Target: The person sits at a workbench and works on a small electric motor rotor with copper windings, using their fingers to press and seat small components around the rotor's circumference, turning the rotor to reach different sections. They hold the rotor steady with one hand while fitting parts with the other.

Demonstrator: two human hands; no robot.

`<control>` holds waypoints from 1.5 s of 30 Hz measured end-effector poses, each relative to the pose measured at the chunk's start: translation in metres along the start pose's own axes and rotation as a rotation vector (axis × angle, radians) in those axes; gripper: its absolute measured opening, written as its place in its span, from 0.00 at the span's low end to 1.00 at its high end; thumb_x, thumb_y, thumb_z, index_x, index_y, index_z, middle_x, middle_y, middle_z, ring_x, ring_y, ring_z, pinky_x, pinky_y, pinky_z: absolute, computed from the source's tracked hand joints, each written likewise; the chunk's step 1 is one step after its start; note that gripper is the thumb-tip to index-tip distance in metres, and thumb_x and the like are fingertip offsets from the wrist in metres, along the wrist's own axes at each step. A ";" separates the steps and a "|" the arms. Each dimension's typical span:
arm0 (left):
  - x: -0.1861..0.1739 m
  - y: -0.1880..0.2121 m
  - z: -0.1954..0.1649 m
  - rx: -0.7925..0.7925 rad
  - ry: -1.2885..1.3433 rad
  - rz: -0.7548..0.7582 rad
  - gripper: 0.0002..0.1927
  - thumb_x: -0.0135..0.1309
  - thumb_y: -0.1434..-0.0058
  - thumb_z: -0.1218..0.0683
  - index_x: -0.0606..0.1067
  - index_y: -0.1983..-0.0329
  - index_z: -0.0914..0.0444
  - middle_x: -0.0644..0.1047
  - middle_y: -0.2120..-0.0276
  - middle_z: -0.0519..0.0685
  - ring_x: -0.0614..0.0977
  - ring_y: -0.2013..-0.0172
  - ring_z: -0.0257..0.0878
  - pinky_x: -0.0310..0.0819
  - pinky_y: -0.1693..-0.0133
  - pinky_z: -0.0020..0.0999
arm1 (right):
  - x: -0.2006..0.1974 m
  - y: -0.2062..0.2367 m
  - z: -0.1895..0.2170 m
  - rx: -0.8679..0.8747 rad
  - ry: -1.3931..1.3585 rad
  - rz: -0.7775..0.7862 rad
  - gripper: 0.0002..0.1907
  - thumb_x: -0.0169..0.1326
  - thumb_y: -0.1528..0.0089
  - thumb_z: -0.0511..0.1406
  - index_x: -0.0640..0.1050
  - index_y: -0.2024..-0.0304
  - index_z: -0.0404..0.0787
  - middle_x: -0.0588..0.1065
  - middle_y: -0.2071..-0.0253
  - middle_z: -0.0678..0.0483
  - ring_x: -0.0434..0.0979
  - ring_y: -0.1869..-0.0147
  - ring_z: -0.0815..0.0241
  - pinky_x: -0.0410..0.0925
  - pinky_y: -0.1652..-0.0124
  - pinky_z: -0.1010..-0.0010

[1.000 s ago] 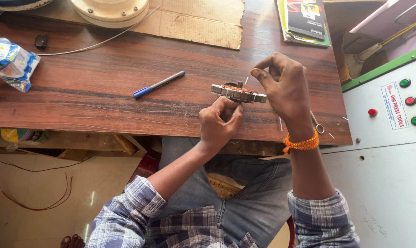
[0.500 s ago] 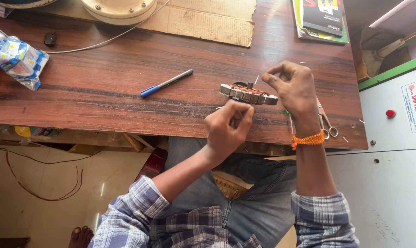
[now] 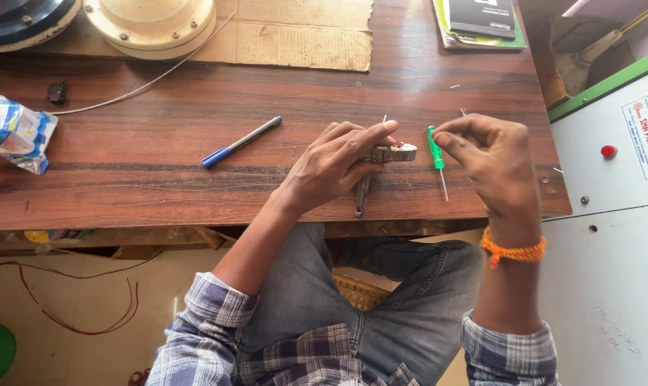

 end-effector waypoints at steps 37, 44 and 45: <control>-0.008 -0.006 -0.003 0.031 -0.072 0.045 0.20 0.60 0.37 0.60 0.76 0.42 0.54 0.79 0.44 0.40 0.79 0.47 0.42 0.71 0.43 0.41 | 0.088 0.057 -0.030 -0.405 0.103 -0.055 0.05 0.61 0.38 0.29 0.82 0.59 0.38 0.80 0.69 0.48 0.83 0.69 0.58 0.71 0.68 0.70; -0.008 -0.002 -0.008 0.071 -0.240 0.062 0.25 0.59 0.39 0.60 0.78 0.40 0.44 0.72 0.39 0.40 0.71 0.38 0.42 0.68 0.37 0.40 | 0.085 0.067 -0.028 -0.411 0.104 -0.058 0.06 0.59 0.37 0.28 0.83 0.58 0.37 0.81 0.66 0.49 0.84 0.64 0.60 0.72 0.64 0.70; -0.007 0.001 -0.010 0.085 -0.323 0.059 0.27 0.59 0.41 0.60 0.78 0.41 0.42 0.70 0.37 0.41 0.68 0.37 0.43 0.66 0.37 0.41 | 0.084 0.068 -0.028 -0.411 0.124 -0.062 0.05 0.59 0.37 0.27 0.83 0.58 0.37 0.81 0.66 0.49 0.84 0.64 0.59 0.72 0.64 0.70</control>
Point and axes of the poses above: each hand's wrist, its own y-axis away from the middle knuckle, its own x-axis out of the palm, z = x × y, the point moved 7 cm from there along -y, towards the middle knuckle
